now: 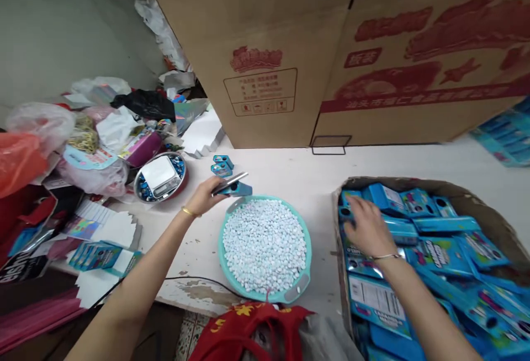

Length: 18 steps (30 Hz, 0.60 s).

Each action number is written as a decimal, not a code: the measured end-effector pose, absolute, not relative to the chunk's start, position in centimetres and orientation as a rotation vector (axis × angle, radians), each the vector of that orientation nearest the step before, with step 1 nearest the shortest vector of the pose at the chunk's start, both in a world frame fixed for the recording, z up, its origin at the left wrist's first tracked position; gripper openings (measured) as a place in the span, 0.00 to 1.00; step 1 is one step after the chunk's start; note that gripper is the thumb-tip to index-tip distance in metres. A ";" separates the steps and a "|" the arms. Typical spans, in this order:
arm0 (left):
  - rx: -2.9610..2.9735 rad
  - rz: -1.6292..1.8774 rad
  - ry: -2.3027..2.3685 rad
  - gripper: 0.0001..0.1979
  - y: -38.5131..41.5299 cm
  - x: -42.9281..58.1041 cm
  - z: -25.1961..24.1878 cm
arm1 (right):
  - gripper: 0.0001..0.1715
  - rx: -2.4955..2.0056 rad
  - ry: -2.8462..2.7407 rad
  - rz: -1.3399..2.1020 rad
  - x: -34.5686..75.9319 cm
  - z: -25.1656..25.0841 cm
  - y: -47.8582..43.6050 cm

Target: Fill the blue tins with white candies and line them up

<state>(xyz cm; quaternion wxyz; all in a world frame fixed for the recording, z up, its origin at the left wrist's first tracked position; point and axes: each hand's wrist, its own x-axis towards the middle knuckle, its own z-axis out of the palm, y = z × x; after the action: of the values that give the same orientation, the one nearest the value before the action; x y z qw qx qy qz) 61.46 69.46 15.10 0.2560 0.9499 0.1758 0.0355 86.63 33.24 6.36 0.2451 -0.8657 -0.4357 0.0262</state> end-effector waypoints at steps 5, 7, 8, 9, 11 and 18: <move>2.617 -0.065 0.901 0.17 78.1 60.4 9.0 | 0.27 -2.649 -1.376 0.093 89.9 2.3 32.0; 2.600 -0.086 0.956 0.16 80.1 60.3 6.8 | 0.20 -2.672 -1.407 0.091 89.7 1.7 32.4; 2.593 -0.080 0.964 0.16 80.9 60.3 5.9 | 0.17 -2.675 -1.425 0.091 89.6 1.7 32.6; 2.587 -0.073 0.971 0.16 81.5 60.4 5.1 | 0.15 -2.677 -1.444 0.093 89.6 1.9 32.8; 2.575 -0.044 0.978 0.17 82.6 60.6 3.9 | 0.12 -2.693 -1.466 0.112 89.7 2.8 33.0; 2.504 0.168 1.002 0.33 82.9 60.8 2.7 | 0.16 -2.813 -1.203 0.089 90.3 10.1 32.6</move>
<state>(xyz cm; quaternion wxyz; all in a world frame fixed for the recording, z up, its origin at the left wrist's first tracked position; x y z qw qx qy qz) 60.77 82.87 2.73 0.2179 0.9044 0.3618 0.0606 90.28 32.57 10.11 0.0405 -0.9183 -0.3927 0.0292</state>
